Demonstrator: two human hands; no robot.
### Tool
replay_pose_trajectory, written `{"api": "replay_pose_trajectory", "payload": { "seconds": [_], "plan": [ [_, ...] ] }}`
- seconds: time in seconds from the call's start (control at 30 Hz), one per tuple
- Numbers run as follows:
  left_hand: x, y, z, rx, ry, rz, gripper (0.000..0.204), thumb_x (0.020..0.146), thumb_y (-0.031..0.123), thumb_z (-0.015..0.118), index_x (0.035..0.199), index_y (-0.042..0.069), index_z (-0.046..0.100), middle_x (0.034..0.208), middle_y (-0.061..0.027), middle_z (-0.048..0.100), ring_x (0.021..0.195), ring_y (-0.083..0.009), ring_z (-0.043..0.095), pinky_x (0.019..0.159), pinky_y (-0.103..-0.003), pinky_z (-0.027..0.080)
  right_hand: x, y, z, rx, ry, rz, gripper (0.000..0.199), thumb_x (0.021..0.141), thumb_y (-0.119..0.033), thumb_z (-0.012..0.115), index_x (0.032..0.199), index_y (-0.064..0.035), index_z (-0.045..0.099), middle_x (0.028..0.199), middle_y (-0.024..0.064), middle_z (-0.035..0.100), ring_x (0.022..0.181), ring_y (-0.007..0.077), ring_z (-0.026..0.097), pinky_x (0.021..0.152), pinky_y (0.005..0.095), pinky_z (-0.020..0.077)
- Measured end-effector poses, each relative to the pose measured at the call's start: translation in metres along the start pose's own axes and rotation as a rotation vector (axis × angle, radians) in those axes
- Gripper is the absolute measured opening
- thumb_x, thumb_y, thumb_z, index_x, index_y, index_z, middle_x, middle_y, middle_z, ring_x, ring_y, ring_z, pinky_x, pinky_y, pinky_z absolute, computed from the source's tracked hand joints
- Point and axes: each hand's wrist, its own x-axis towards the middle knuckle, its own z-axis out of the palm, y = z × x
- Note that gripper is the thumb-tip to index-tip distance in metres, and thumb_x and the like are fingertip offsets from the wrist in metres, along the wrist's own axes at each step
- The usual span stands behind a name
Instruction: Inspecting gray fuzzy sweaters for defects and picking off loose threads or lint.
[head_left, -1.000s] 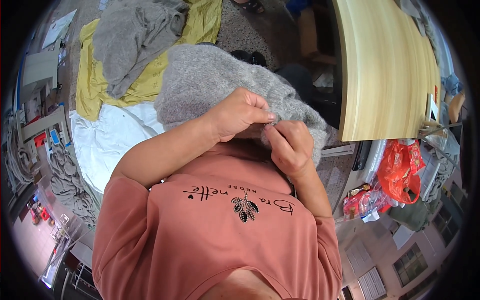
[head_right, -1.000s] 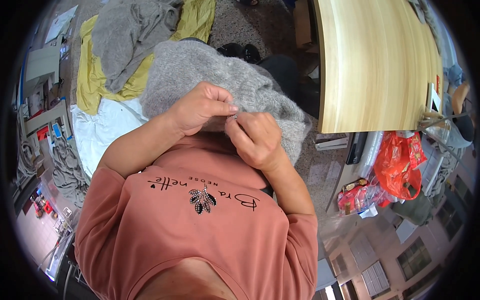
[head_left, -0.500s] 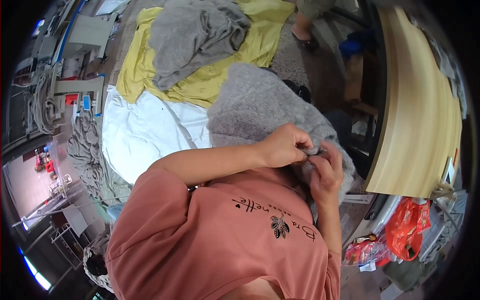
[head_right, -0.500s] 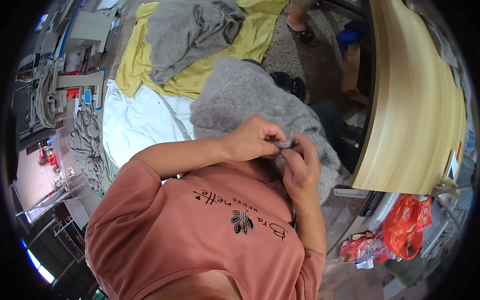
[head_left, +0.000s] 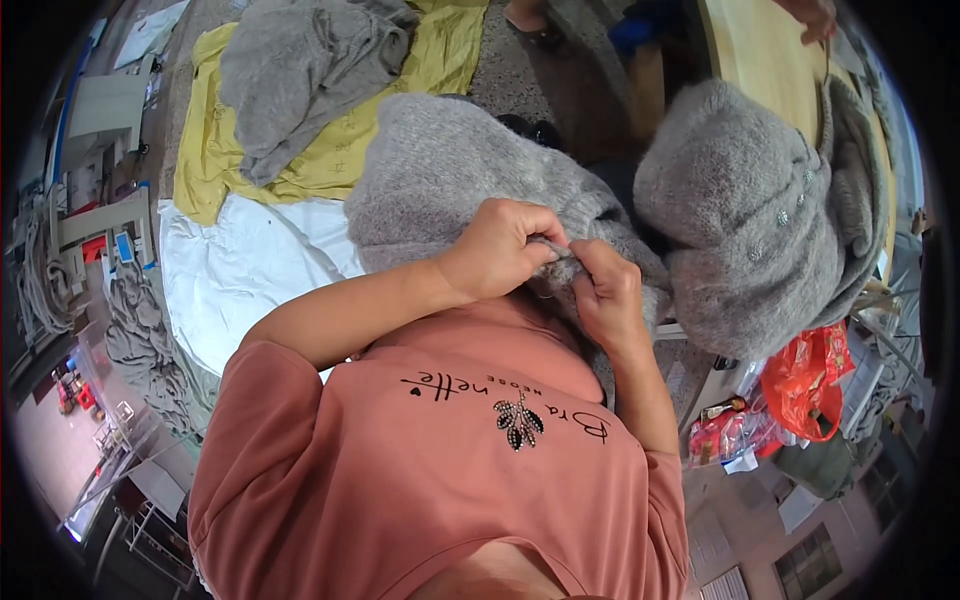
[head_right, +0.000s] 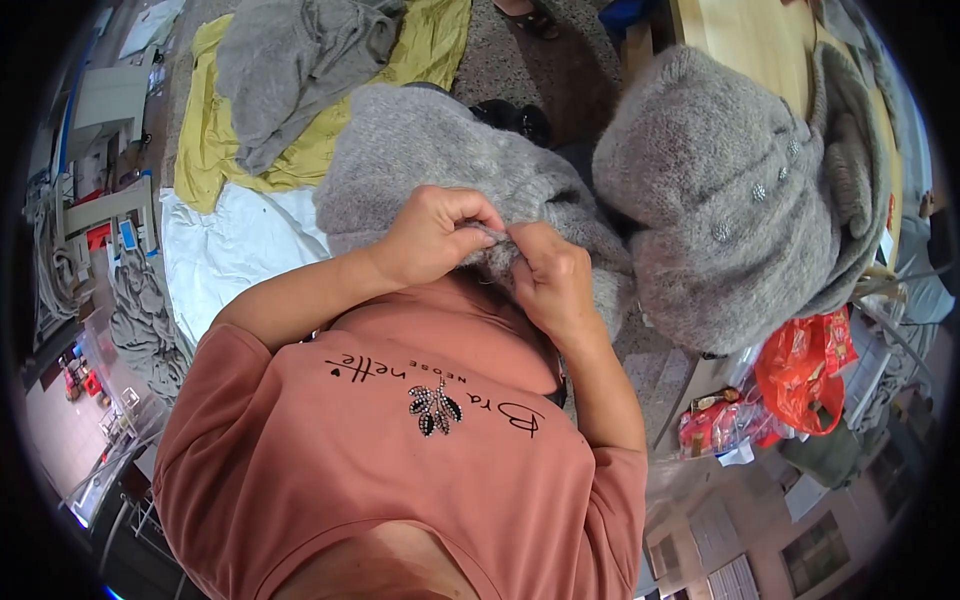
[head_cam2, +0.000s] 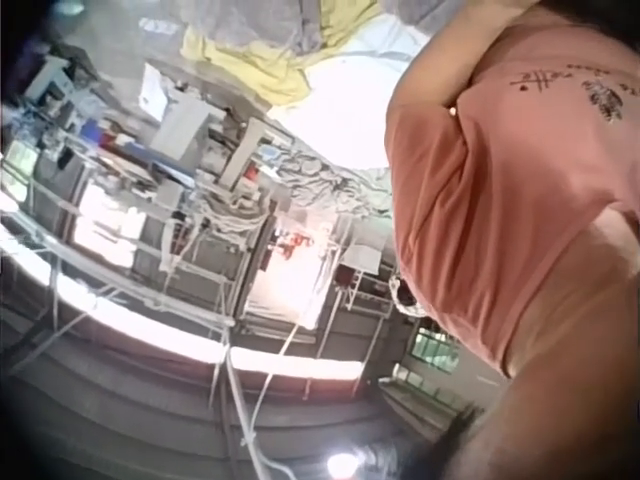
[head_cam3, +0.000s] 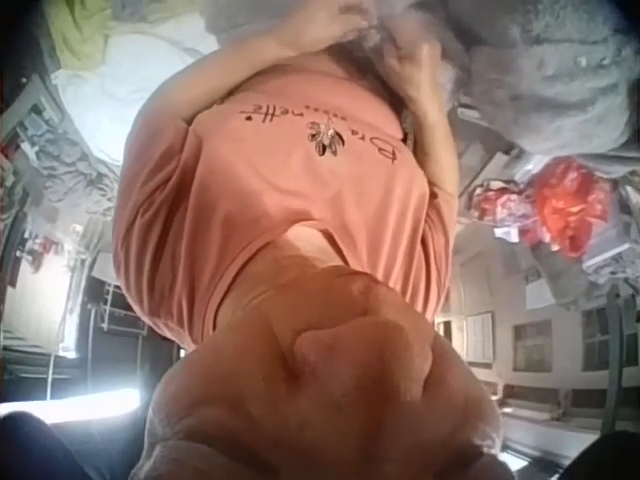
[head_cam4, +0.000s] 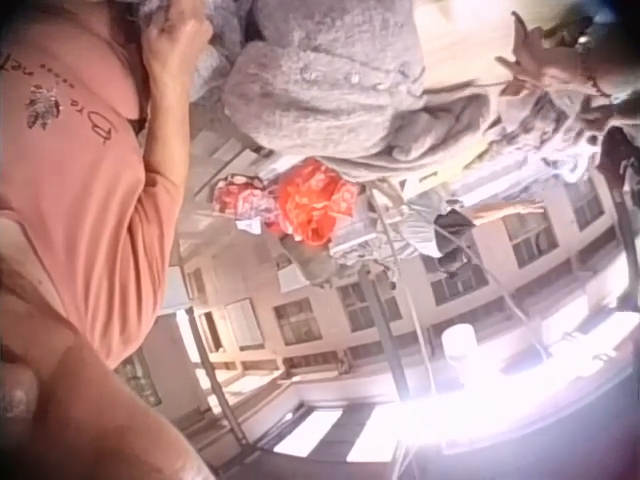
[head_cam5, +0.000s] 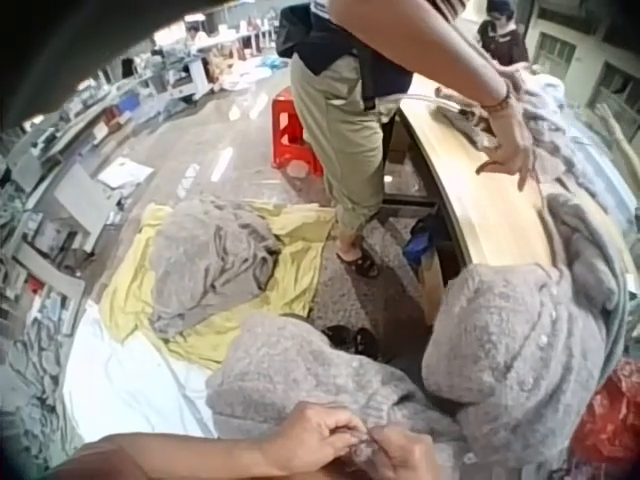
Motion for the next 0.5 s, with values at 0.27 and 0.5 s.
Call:
{"api": "replay_pose_trajectory", "payload": {
  "seconds": [0.27,0.5],
  "plan": [
    [0.008,-0.011,0.001,-0.190,-0.046,-0.149,0.007,0.069,-0.002,0.060,0.077,-0.002,0.060,0.066,-0.0064,0.059,0.060,-0.0089,0.052,0.055,-0.024,0.043,0.000,0.013,0.008,-0.311,0.157,-0.385,0.034,0.055,0.008,0.050,0.087,-0.0011,0.055,0.064,0.0122,0.050,0.055,0.0260,0.053,0.047,0.0346,0.0419],
    [0.007,-0.007,0.002,0.089,-0.004,-0.077,0.006,0.072,0.002,0.060,0.075,-0.001,0.057,0.064,-0.0046,0.056,0.061,-0.0072,0.048,0.055,-0.024,0.041,-0.001,0.014,0.012,-0.214,0.108,-0.229,0.025,0.056,0.006,0.051,0.079,-0.0033,0.052,0.060,0.0096,0.047,0.051,0.0271,0.051,0.045,0.0349,0.0408]
  ]
}}
